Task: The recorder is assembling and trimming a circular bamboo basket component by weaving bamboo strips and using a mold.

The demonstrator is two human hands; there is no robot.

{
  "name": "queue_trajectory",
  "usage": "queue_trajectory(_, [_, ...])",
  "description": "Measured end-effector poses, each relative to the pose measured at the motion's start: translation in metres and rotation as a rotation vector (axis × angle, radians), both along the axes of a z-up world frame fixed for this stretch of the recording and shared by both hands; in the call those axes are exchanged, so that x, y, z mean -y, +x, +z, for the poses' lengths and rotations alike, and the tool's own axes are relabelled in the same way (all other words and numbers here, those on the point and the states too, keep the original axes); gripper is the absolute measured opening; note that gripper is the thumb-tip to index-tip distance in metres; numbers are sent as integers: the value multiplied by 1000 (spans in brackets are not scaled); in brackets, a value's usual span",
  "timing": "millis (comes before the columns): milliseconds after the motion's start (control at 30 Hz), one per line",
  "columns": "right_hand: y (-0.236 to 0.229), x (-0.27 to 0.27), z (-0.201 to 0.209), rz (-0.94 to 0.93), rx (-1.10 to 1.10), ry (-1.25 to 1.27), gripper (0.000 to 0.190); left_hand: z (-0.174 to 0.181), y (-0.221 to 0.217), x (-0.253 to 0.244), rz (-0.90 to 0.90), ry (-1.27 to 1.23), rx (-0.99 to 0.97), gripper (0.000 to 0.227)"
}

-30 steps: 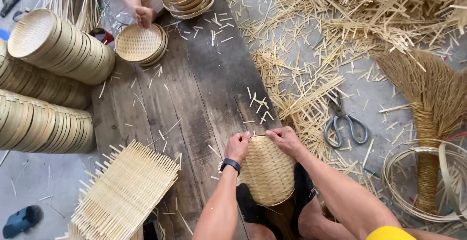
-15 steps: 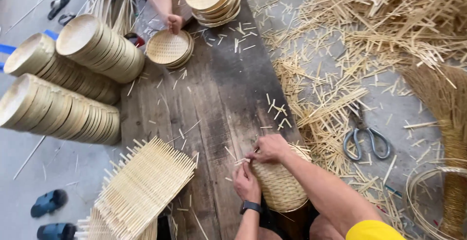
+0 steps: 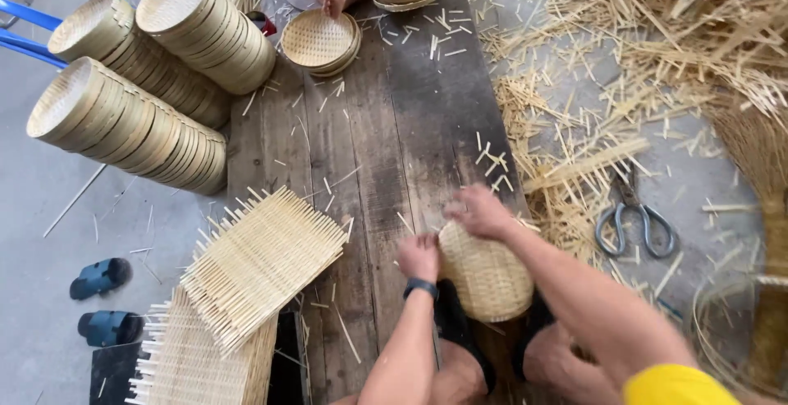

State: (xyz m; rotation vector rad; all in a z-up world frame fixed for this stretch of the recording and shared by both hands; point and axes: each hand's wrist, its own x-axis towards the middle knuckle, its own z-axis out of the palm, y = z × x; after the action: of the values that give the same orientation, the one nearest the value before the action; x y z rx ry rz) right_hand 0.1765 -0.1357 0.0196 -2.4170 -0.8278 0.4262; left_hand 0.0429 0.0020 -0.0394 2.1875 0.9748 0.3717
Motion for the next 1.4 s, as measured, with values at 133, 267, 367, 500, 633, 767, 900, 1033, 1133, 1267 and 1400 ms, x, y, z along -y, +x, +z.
queue_trajectory(133, [3, 123, 83, 274, 463, -59, 29, 13, 42, 11, -492, 112, 403, 56])
queue_trajectory(267, [-31, 238, 225, -110, -27, -679, 52, 65, 64, 25, -723, -346, -102, 59])
queue_trajectory(367, [-37, 319, 225, -220, -18, -830, 52, 148, 34, 43, -775, -65, 113, 44])
queue_trajectory(500, [-31, 380, 122, -479, -97, -604, 45, 153, -9, 67, -933, 408, 281, 31])
queue_trajectory(633, [-42, 371, -17, -447, -245, -323, 39, 56, -62, 66, -956, 618, 206, 30])
queue_trajectory(767, [-36, 357, -91, -514, -95, -269, 52, 27, -91, 57, -875, 498, 102, 28])
queue_trajectory(900, [-10, 350, -138, -596, 208, -214, 85, 58, -37, 80, -126, 36, 236, 91])
queue_trajectory(1033, [7, 334, -130, -776, 62, -185, 90, 80, 2, 93, -324, 137, -84, 117])
queue_trajectory(1133, [5, 362, -165, -849, -294, -307, 63, 77, 3, 89, -333, 343, -218, 127])
queue_trajectory(1267, [-34, 392, -161, -878, -771, 155, 55, 92, 3, 84, -547, 348, 63, 124])
queue_trajectory(1400, [-97, 325, -34, -1070, -885, 416, 42, 43, -3, 92, -679, 279, 78, 127])
